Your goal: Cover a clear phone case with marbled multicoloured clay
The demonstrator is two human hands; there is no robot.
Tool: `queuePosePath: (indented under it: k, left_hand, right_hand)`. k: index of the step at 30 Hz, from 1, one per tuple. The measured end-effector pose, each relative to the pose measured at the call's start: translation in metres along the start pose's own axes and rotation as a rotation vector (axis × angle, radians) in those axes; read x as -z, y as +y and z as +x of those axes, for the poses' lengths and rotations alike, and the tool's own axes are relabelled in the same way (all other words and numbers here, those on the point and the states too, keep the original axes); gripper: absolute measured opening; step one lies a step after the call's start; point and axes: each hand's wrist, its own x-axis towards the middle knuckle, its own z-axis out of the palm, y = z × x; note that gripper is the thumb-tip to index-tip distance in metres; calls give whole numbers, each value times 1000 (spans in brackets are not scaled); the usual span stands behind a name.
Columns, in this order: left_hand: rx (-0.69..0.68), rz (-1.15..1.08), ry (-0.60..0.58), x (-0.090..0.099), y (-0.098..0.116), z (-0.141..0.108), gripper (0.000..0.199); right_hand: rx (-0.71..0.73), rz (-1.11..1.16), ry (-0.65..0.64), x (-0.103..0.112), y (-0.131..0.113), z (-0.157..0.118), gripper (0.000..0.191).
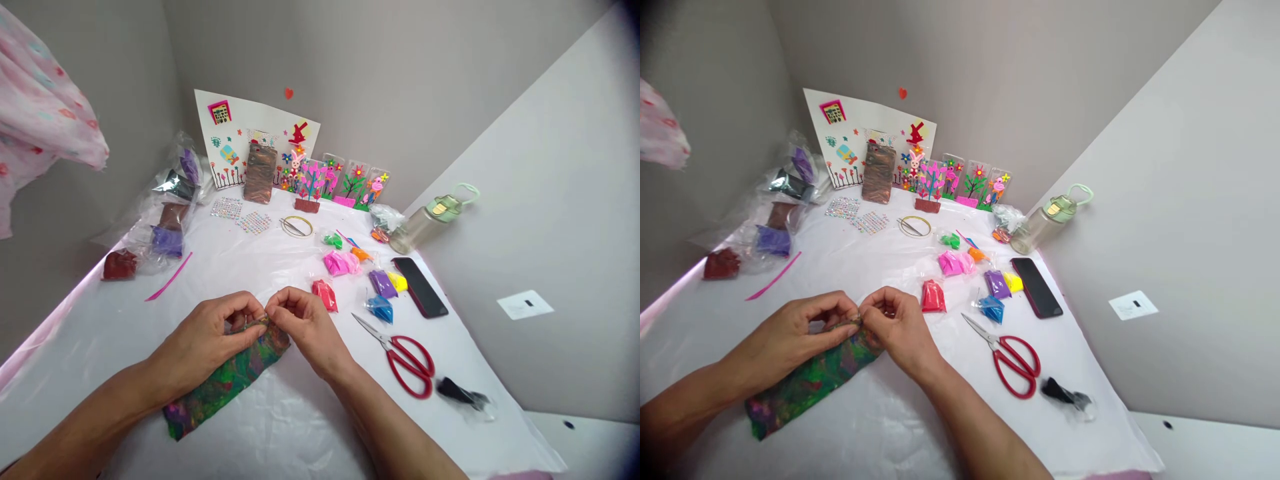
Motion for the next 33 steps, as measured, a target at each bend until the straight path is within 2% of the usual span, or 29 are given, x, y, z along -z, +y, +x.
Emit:
queuePosePath:
  k: [6, 9, 13, 17, 23, 29, 33]
  left_hand:
    - [11, -24, 1, -1, 0, 1, 20]
    - [27, -74, 7, 1, 2, 2, 22]
    - [39, -167, -12, 7, 2, 3, 26]
    - [46, -225, -39, 9, -2, 3, 29]
    - [38, -231, -61, 8, -5, 4, 30]
    - [-8, -150, -43, 8, 0, 2, 23]
    - [-16, -177, -47, 10, 0, 3, 30]
  right_hand:
    - [6, -35, -13, 1, -3, -1, 12]
    - [5, 14, -37, 2, -5, -2, 21]
    - [74, 17, -68, 6, -8, -5, 22]
    - [107, 45, -47, 7, -7, -4, 20]
    - [104, 106, -2, 2, -5, -2, 28]
    - [106, 44, 0, 0, -4, -5, 18]
    - [140, -19, 2, 2, -7, -5, 15]
